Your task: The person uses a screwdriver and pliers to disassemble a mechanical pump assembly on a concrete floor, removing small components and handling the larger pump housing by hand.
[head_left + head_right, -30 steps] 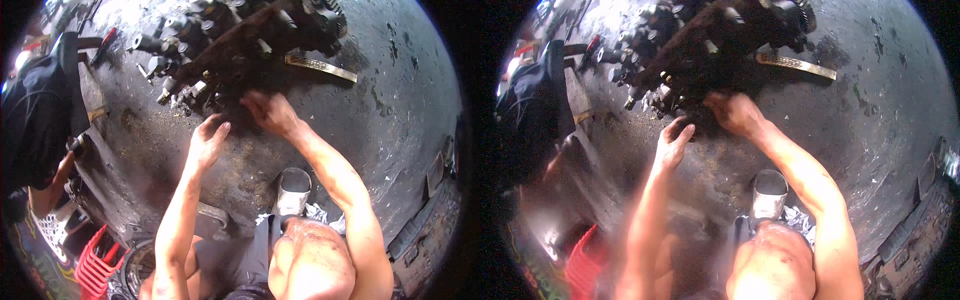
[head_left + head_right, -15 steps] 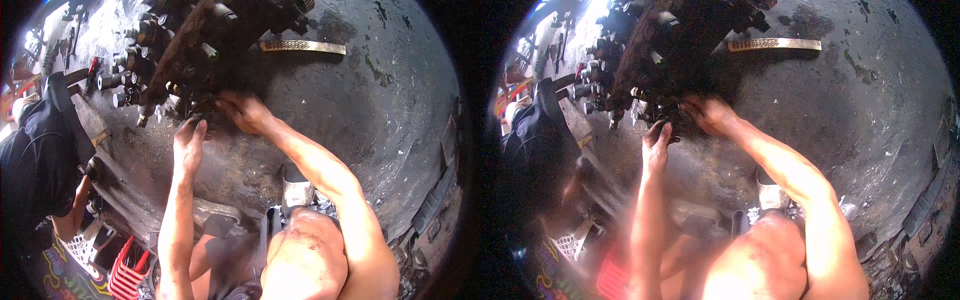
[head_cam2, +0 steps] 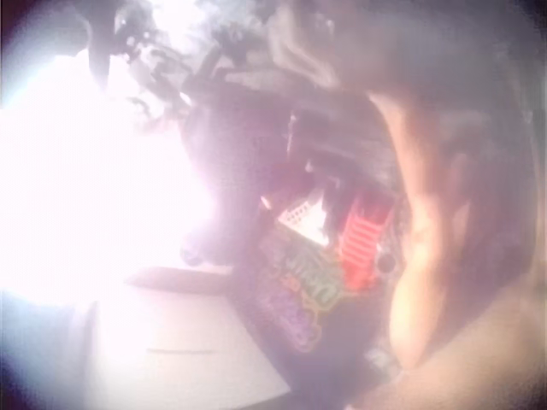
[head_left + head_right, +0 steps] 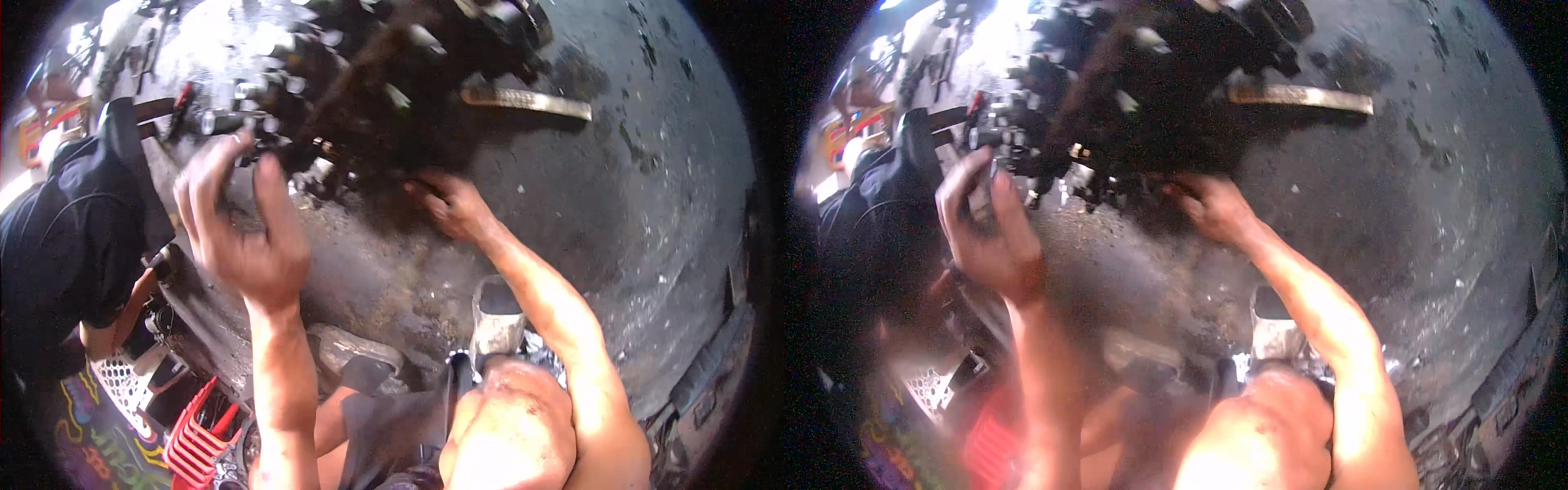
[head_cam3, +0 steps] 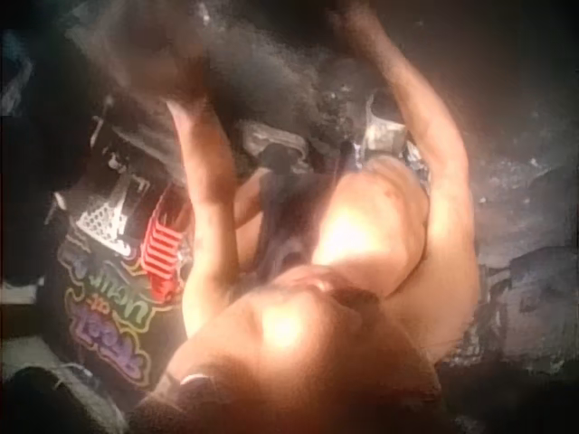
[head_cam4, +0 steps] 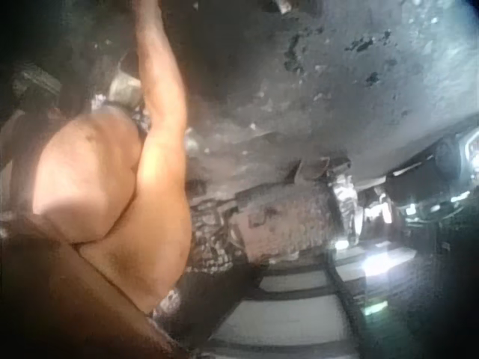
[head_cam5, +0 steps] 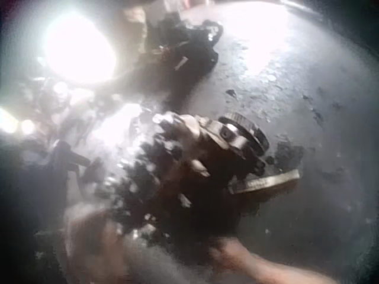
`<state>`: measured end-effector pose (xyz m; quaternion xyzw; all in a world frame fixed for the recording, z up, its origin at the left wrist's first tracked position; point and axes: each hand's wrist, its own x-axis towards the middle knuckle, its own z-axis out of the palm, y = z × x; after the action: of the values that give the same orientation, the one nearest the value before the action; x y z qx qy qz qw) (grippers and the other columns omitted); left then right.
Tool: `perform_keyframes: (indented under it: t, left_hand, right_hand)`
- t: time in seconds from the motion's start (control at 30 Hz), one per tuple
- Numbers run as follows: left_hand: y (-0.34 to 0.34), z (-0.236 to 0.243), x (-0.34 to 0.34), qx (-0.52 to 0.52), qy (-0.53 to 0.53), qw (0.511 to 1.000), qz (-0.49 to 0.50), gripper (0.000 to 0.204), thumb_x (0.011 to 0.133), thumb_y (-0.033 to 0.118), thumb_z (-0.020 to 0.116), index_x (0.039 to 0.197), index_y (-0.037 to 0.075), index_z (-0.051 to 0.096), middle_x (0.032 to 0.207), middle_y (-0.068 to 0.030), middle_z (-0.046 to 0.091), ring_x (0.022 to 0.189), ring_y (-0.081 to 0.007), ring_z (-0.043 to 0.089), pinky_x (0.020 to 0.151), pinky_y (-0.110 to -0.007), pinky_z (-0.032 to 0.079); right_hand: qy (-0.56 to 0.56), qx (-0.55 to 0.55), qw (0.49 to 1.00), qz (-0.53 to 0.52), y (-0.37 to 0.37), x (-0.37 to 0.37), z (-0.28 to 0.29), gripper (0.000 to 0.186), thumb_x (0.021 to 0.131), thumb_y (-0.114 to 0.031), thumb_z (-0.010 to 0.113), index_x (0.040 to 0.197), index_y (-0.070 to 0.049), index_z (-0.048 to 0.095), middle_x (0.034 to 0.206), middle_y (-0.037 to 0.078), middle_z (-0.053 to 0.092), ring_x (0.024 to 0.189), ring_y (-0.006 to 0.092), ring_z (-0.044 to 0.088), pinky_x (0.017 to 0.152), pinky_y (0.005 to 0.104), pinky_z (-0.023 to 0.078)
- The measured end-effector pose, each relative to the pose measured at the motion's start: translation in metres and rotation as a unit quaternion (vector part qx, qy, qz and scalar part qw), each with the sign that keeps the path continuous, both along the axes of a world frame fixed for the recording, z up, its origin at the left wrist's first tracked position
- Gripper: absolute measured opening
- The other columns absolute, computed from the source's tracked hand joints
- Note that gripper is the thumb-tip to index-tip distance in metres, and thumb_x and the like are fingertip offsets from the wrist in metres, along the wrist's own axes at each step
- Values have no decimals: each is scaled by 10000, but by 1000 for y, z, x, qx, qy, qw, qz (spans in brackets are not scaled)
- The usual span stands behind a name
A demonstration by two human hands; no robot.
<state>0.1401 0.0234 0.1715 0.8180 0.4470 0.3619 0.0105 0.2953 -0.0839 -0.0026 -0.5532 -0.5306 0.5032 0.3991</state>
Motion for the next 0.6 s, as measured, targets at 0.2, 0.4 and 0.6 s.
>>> perform_keyframes:
  t: [0.2, 0.4, 0.6]
  left_hand:
    - [57, -14, 34, -29, 173, 982, 75, 523, 930, 510, 442, 1193, 77, 570, 1063, -193, 649, 991, -356, 619, 885, -424, 453]
    - [69, -10, 28, -37, 166, 980, 107, 669, 875, 654, 409, 1029, 53, 657, 924, -212, 660, 870, -387, 637, 762, -431, 491]
    - [90, -13, 25, -108, 174, 967, 151, 674, 864, 687, 374, 1105, 127, 663, 964, -192, 677, 963, -403, 628, 840, -457, 477]
  right_hand:
    - [5, -93, 995, -18, 6, 3, 11, 329, 942, -316, 533, 1058, -15, 596, 812, 167, 605, 727, 258, 569, 715, 349, 456]
    - [-45, -135, 990, -14, 18, -1, 24, 330, 952, -313, 470, 1153, -87, 603, 1059, 224, 619, 1011, 408, 579, 844, 430, 470]
    - [-54, -25, 998, -23, 33, -11, 10, 307, 942, -307, 489, 1099, -82, 624, 999, 219, 625, 913, 420, 592, 764, 450, 490]
